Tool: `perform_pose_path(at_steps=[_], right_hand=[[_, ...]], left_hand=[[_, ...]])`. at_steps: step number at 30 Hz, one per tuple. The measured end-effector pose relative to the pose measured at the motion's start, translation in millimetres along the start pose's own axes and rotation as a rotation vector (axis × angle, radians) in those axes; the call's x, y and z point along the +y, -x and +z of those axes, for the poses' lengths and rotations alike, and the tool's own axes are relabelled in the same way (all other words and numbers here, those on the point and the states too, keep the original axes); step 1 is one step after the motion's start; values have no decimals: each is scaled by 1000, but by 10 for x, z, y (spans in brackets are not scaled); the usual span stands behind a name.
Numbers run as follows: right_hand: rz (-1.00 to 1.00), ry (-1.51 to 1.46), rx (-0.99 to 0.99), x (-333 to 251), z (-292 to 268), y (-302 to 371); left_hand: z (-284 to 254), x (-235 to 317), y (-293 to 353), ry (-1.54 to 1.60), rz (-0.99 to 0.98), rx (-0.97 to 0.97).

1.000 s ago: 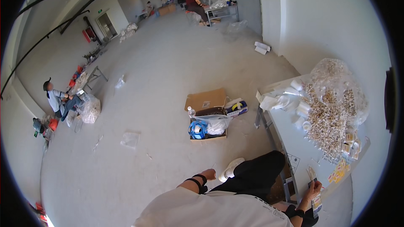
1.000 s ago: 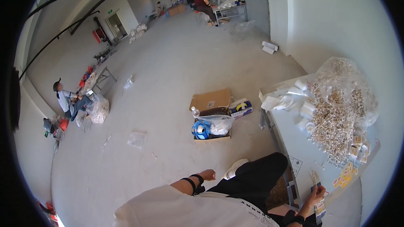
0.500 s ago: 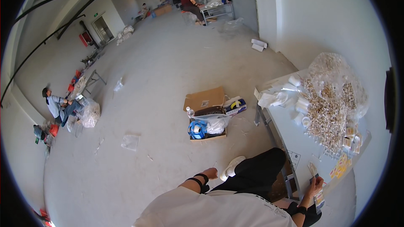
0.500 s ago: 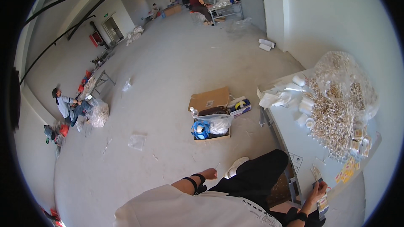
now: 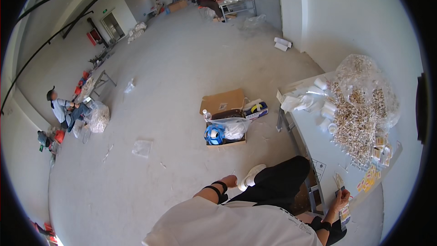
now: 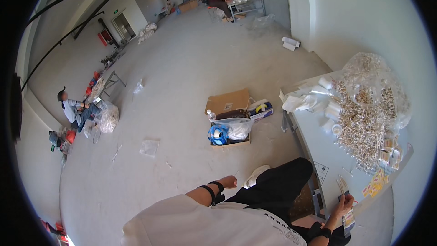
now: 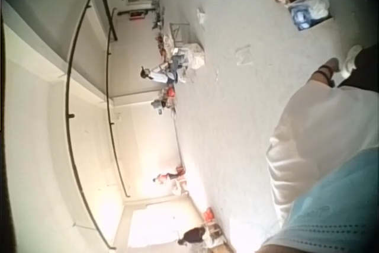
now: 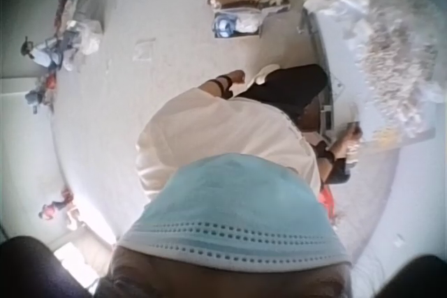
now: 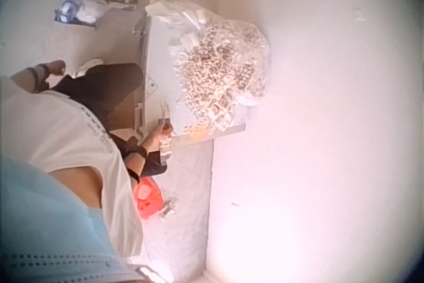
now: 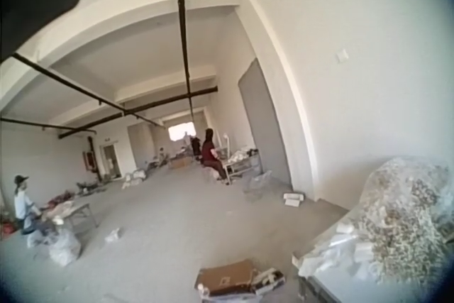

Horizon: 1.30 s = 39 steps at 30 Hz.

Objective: The person is sorting and packaging cotton swabs into small plastic containers.

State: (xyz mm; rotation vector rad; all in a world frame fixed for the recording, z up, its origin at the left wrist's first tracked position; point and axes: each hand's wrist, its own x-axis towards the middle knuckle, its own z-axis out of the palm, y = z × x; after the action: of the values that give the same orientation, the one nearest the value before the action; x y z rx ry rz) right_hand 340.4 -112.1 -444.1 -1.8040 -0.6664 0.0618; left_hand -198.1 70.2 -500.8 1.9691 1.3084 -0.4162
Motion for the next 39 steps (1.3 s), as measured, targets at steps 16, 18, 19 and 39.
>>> perform_pose_path(at_steps=[16, 18, 19, 39], right_hand=[[-10, -40, 0, -55, 5, 25], [4, 18, -8, -93, 4, 28], [4, 17, -11, -59, 14, 21], [60, -10, -16, -30, -28, 107]], left_hand=[[16, 31, -7, 27, -14, -16], [29, 40, -6, -26, -5, 6], [28, 37, -4, -25, -8, 7], [-3, 71, 74, -32, 12, -60]])
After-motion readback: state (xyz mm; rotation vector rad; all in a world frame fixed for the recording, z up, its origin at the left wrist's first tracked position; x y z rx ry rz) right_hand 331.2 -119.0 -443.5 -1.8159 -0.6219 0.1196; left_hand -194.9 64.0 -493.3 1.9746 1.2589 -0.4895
